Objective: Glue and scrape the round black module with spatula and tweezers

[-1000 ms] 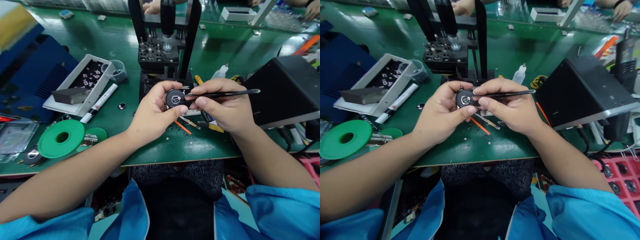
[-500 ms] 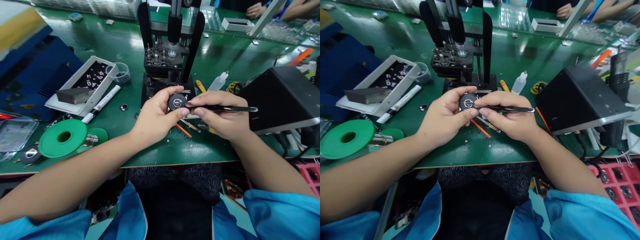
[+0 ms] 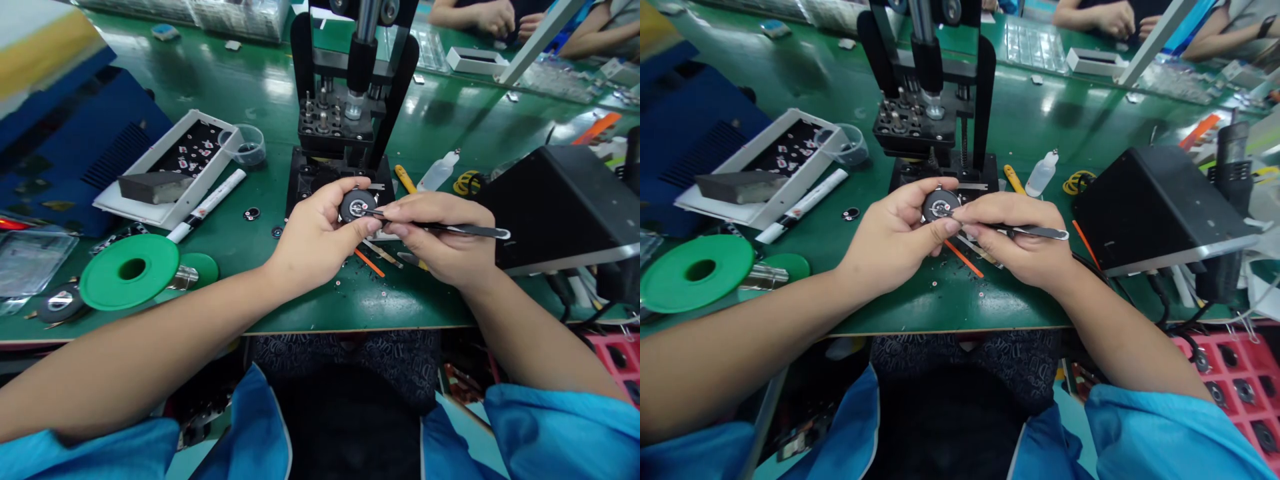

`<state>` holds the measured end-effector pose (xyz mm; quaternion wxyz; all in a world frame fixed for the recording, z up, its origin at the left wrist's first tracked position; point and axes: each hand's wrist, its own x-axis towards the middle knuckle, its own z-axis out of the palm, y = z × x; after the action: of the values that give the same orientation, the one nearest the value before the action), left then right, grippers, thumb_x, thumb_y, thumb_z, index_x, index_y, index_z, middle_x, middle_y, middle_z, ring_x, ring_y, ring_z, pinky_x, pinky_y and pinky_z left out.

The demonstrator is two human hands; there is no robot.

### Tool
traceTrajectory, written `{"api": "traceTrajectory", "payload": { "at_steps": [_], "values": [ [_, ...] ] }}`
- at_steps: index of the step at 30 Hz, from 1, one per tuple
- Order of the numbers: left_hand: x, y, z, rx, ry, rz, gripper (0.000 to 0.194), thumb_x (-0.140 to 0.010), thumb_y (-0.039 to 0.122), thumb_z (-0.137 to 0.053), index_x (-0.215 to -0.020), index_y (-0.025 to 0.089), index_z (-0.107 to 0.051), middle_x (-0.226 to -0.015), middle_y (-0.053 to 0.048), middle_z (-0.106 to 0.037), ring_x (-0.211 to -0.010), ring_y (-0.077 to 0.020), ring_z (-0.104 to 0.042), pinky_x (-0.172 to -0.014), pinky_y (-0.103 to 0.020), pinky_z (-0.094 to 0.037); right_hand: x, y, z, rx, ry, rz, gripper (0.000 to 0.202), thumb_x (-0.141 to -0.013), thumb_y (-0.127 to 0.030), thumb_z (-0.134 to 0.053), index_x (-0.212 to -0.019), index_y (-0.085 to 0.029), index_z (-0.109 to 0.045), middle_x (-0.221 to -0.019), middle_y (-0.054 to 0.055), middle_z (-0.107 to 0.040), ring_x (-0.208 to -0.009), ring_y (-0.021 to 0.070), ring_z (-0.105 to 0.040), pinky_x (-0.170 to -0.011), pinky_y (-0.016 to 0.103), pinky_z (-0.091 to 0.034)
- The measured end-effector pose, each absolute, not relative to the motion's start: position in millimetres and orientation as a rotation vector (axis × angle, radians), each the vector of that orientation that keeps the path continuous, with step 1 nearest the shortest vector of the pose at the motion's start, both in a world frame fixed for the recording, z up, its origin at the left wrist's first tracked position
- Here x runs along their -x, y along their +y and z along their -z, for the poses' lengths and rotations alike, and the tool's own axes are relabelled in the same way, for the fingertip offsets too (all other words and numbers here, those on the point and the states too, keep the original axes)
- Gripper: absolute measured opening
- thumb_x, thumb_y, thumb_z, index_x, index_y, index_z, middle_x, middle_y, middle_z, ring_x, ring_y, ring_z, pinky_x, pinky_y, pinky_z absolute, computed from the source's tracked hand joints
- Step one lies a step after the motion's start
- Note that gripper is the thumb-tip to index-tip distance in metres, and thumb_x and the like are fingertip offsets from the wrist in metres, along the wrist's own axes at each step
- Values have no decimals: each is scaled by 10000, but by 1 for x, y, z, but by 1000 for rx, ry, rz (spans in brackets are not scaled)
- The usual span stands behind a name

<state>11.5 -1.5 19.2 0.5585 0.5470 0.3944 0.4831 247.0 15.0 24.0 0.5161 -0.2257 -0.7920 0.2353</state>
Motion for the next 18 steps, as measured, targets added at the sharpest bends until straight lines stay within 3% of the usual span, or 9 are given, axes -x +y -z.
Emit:
{"api": "traceTrajectory", "payload": {
  "at_steps": [2, 7, 10, 12, 14, 16, 18],
  "values": [
    [-11, -1, -18, -1284, 929, -1137, 816, -826, 447, -1122, -1487, 161, -740, -1046, -27, -842, -772, -166, -743, -670, -293, -651, -247, 15, -24, 529, -1895, -581, 333, -1050, -199, -953, -1310, -405, -984, -1185, -31, -982, -1056, 242, -956, -965, 397, -806],
    [-11, 0, -14, -1346, 902, -1173, 814, -864, 460, -1108, -1517, 157, -727, -1346, -120, -893, -1198, -285, -875, -1006, -380, -756, -247, 14, -28, 530, -1874, -634, 391, -1045, -135, -947, -1325, -407, -983, -1185, -34, -981, -1018, 213, -950, -943, 354, -796],
    [-10, -1, -14, -1365, 888, -1180, 815, -881, 451, -1104, -1536, 151, -722, -1455, -146, -880, -1285, -297, -870, -1066, -381, -749, -247, 13, -28, 536, -1869, -643, 369, -1053, -151, -949, -1321, -401, -985, -1178, -30, -981, -1009, 210, -948, -938, 351, -794],
    [-10, -1, -14, -1365, 894, -1180, 814, -876, 461, -1110, -1528, 157, -730, -1404, -130, -887, -1177, -269, -874, -968, -354, -748, -247, 13, -27, 537, -1865, -645, 336, -1064, -174, -950, -1315, -395, -987, -1185, -23, -982, -1021, 213, -949, -948, 356, -795],
    [-10, -1, -15, -1358, 924, -1170, 809, -866, 495, -1116, -1510, 177, -744, -1228, -78, -885, -924, -206, -825, -767, -315, -698, -246, 14, -25, 533, -1863, -651, 307, -1076, -207, -953, -1314, -398, -988, -1193, -17, -983, -1046, 226, -953, -970, 376, -799],
    [-10, -1, -17, -1327, 947, -1149, 811, -843, 516, -1130, -1486, 193, -755, -1030, -13, -826, -685, -136, -681, -606, -288, -599, -245, 14, -24, 524, -1863, -667, 307, -1078, -225, -961, -1322, -410, -986, -1205, -18, -983, -1071, 234, -955, -991, 393, -801],
    [-10, -1, -19, -1271, 944, -1131, 800, -812, 489, -1150, -1450, 201, -762, -929, 27, -765, -586, -96, -572, -546, -276, -544, -244, 15, -22, 513, -1859, -690, 359, -1072, -196, -959, -1343, -429, -981, -1228, -25, -982, -1103, 233, -955, -1022, 403, -801]
  ]
}}
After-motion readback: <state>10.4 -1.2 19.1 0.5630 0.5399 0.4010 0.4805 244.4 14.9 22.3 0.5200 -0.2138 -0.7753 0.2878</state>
